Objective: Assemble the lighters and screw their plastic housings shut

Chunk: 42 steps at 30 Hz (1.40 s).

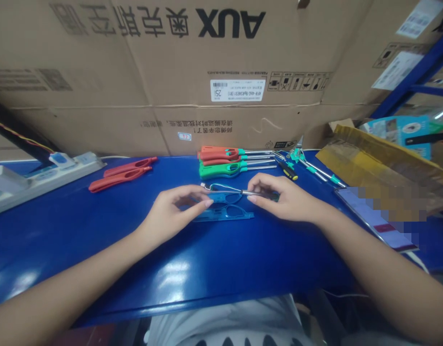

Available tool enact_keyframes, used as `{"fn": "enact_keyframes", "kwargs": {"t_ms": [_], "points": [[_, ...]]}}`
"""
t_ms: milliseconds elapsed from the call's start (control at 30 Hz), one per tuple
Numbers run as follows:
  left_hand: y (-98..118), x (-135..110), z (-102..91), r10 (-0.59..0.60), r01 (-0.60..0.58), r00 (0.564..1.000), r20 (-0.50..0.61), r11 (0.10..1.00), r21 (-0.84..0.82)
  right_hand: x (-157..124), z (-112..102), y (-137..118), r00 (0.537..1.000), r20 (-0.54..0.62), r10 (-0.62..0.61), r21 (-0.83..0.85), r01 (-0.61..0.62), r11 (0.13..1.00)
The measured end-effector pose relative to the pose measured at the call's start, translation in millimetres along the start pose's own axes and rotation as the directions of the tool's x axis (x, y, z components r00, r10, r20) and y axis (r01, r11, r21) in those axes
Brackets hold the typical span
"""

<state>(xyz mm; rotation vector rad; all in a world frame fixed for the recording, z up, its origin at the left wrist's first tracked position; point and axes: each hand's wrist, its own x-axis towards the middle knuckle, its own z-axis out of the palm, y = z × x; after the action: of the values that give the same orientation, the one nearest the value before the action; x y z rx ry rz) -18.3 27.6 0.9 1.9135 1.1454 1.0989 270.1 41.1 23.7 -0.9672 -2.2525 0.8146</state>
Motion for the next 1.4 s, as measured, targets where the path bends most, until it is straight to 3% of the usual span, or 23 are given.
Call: {"fn": "enact_keyframes", "kwargs": {"t_ms": [233,500,667,867,1067,1200,1400], "points": [[-3.2,-0.5,2.3,-0.081,0.077,0.996,-0.044,0.994,-0.081,1.7,-1.8,0.5,1.0,0.021,-0.004,0.015,0.003,1.0],[-0.5,-3.6,3.9,-0.064,0.065,0.998,0.013,0.985,-0.161,0.4,-6.2,0.0,0.991,0.117,0.067,-0.025,-0.064,0.998],[-0.9,-4.1,4.9,-0.02,0.023,0.999,0.03,0.996,-0.091,0.7,-7.5,-1.7,0.985,0.15,0.087,-0.058,-0.079,0.995],[-2.3,-6.3,3.5,0.165,-0.17,0.984,0.069,0.983,0.075,2.2,-8.3,0.0,0.972,0.21,0.1,-0.096,-0.082,0.992],[5.5,-7.3,0.2,0.327,-0.339,0.941,0.09,0.894,0.295,1.4,-10.4,0.8,0.941,0.324,0.101,-0.09,-0.076,0.993],[1.1,-5.8,0.1,0.365,-0.394,0.919,0.149,0.863,0.317,1.1,-11.0,1.1,0.931,0.362,0.054,-0.072,-0.03,0.997],[-9.9,-4.8,2.7,0.335,-0.414,0.904,0.267,0.842,0.346,-0.7,-14.1,-0.1,0.918,0.367,0.149,-0.085,-0.126,0.988]]}}
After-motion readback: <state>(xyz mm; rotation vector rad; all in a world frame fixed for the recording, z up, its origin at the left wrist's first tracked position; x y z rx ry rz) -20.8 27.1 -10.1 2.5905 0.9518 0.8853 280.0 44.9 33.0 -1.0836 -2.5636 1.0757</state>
